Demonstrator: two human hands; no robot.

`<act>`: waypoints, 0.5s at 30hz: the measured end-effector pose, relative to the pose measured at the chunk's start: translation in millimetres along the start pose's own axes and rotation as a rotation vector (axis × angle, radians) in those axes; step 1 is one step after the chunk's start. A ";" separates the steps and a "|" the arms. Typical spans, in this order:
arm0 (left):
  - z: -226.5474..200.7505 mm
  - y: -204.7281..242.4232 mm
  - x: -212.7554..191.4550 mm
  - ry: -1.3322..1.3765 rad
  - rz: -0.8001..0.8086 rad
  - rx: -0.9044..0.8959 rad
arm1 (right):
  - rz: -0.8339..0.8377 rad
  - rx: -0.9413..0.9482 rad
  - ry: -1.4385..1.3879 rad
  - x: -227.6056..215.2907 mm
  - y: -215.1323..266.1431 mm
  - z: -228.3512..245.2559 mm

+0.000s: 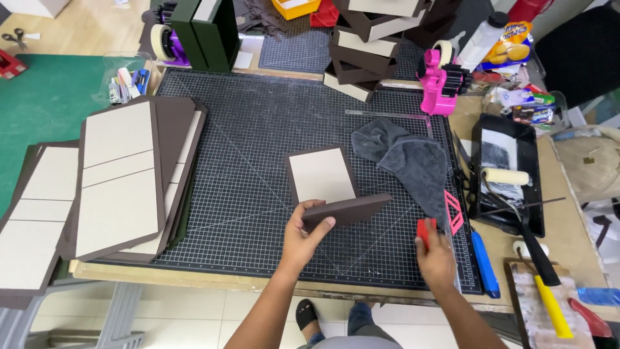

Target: The person applies glue with a roller to a cardstock paper cover, then uses a red scraper to press the material down and smooth it across the surface.

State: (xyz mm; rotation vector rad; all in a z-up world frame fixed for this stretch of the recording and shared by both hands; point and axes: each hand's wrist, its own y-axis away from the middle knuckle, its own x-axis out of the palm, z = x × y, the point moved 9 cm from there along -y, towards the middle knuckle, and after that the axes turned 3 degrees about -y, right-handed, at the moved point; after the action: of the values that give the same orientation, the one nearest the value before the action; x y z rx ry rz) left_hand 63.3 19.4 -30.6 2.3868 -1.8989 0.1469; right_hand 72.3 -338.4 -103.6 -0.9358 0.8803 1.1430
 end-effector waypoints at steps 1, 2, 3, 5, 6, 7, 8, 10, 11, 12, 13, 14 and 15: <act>-2.8 -0.5 0.3 -0.003 0.001 -0.002 | 0.002 0.002 -0.001 9.1 -0.2 -3.6; -7.4 -1.0 -2.4 -0.015 -0.035 0.016 | -0.122 -0.064 0.070 6.9 0.3 -1.0; -12.3 -3.2 -2.0 -0.026 -0.063 0.034 | -0.249 -0.122 0.144 3.6 2.6 0.1; -5.8 -4.9 -0.4 -0.028 -0.085 0.030 | -0.321 -0.282 0.004 -40.7 0.8 51.8; -2.9 -6.0 -2.4 -0.028 -0.115 0.029 | -0.392 -0.450 -0.139 -66.7 3.4 83.7; -2.9 -5.7 -0.8 -0.030 -0.112 0.025 | -0.389 -0.445 -0.139 -69.2 1.1 96.6; -3.5 -5.1 -1.1 -0.027 -0.131 0.027 | -0.451 -0.597 -0.196 -78.1 7.6 119.3; -5.2 -2.8 0.3 -0.023 -0.148 0.030 | -0.515 -0.748 -0.253 -89.9 14.0 150.7; -6.8 -2.1 0.0 -0.031 -0.155 0.034 | -0.515 -0.797 -0.229 -91.1 13.9 166.6; -8.6 -1.5 -0.9 -0.038 -0.162 0.038 | -0.515 -0.845 -0.204 -92.1 14.0 182.8; -11.0 1.2 -1.3 -0.039 -0.166 0.039 | -0.514 -0.848 -0.207 -95.7 13.9 188.4; -13.2 3.4 -1.4 -0.046 -0.161 0.040 | -0.531 -0.880 -0.256 -101.4 16.1 194.2; -15.4 5.1 -2.0 -0.052 -0.162 0.042 | -0.547 -0.916 -0.306 -106.6 17.2 200.6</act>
State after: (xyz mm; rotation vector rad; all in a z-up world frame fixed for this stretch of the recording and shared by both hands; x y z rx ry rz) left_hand 57.6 22.1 -15.6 2.5830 -1.7300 0.1155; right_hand 53.2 -185.4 64.1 -1.5581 -0.2147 1.1476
